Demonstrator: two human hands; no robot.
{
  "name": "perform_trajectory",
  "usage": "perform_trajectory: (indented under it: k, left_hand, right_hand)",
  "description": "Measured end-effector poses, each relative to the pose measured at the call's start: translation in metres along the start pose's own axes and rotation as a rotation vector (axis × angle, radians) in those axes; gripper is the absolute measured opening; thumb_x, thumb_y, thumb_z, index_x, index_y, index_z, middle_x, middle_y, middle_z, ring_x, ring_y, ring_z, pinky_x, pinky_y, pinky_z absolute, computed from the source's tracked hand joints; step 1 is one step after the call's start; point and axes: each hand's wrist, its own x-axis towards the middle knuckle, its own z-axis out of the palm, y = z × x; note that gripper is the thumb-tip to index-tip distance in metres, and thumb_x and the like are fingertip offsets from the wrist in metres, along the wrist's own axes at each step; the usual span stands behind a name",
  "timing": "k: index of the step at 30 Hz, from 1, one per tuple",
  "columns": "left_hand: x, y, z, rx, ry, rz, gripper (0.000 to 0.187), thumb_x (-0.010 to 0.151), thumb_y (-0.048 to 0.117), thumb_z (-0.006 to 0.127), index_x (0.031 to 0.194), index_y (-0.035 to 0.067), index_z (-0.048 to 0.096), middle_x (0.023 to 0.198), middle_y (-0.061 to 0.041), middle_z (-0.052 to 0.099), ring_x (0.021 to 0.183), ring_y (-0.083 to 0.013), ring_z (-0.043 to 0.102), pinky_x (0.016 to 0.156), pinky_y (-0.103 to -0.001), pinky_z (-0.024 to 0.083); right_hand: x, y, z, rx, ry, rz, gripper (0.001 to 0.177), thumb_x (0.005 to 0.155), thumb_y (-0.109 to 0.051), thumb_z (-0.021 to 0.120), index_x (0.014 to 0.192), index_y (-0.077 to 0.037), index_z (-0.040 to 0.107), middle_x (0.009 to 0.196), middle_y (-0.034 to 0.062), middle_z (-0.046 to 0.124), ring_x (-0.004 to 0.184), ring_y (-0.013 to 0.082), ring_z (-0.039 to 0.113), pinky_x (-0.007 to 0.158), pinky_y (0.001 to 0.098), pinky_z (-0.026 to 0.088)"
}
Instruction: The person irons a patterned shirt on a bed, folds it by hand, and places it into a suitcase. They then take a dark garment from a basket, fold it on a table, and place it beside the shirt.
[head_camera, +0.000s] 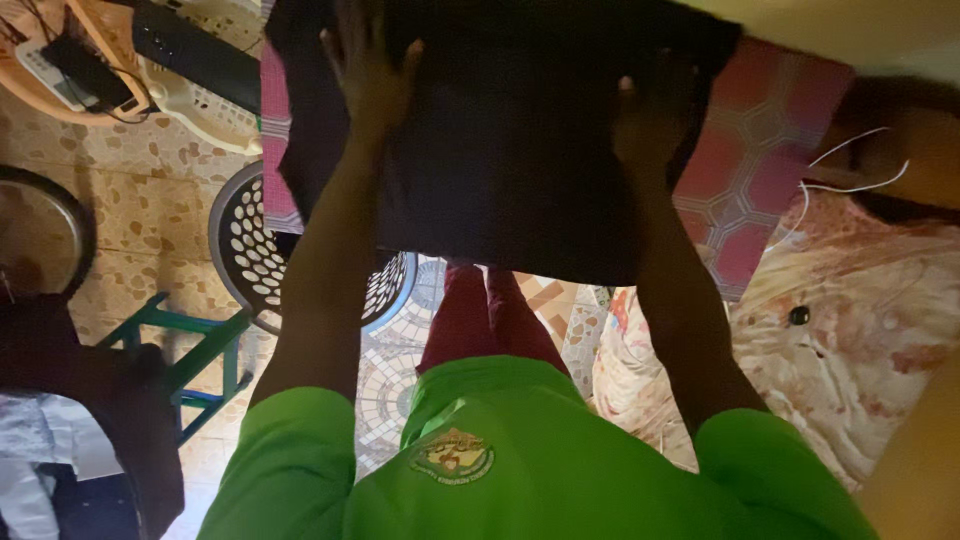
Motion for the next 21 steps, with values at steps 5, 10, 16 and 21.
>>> perform_trajectory:
  k: [5, 10, 16, 21]
  left_hand:
    - [0.037, 0.022, 0.033, -0.007, 0.155, 0.180, 0.077, 0.113, 0.061, 0.060, 0.163, 0.012, 0.030, 0.167, -0.022, 0.026, 0.155, -0.0414, 0.018, 0.123, -0.068, 0.011]
    - [0.013, 0.019, 0.029, -0.226, 0.494, 0.115, 0.062, 0.100, 0.043, 0.068, 0.143, 0.001, 0.050, 0.142, -0.024, 0.055, 0.134, -0.0445, 0.046, 0.112, -0.063, 0.027]
    - [-0.206, -0.019, 0.018, -0.498, 0.559, -0.377, 0.011, 0.093, 0.009, 0.065, 0.083, 0.005, 0.068, 0.081, -0.012, 0.068, 0.069, -0.0231, 0.065, 0.064, -0.036, 0.053]
    - [-0.342, -0.062, 0.081, -0.524, 0.248, -0.601, 0.009, 0.088, 0.012, 0.072, 0.083, 0.007, 0.067, 0.076, -0.010, 0.065, 0.068, -0.0224, 0.061, 0.064, -0.038, 0.048]
  right_hand:
    - [-0.005, 0.037, 0.014, -0.010, 0.178, -0.091, 0.059, 0.121, -0.046, 0.052, 0.158, 0.000, 0.046, 0.160, 0.0301, 0.042, 0.148, 0.0494, 0.037, 0.124, 0.0593, 0.027]
    - [-0.034, 0.032, 0.005, 0.395, 0.247, 0.015, 0.066, 0.108, -0.047, 0.067, 0.150, 0.001, 0.050, 0.154, 0.0263, 0.051, 0.144, 0.0461, 0.046, 0.124, 0.0546, 0.035]
    - [-0.169, 0.010, -0.004, 0.170, 0.172, 0.179, 0.033, 0.107, -0.030, 0.062, 0.129, -0.005, 0.068, 0.117, 0.0196, 0.073, 0.099, 0.0433, 0.067, 0.084, 0.0568, 0.049]
    - [-0.254, -0.013, 0.012, 0.497, 0.071, 0.536, 0.027, 0.102, -0.032, 0.070, 0.108, -0.006, 0.070, 0.091, 0.0175, 0.071, 0.084, 0.0361, 0.068, 0.077, 0.0499, 0.052]
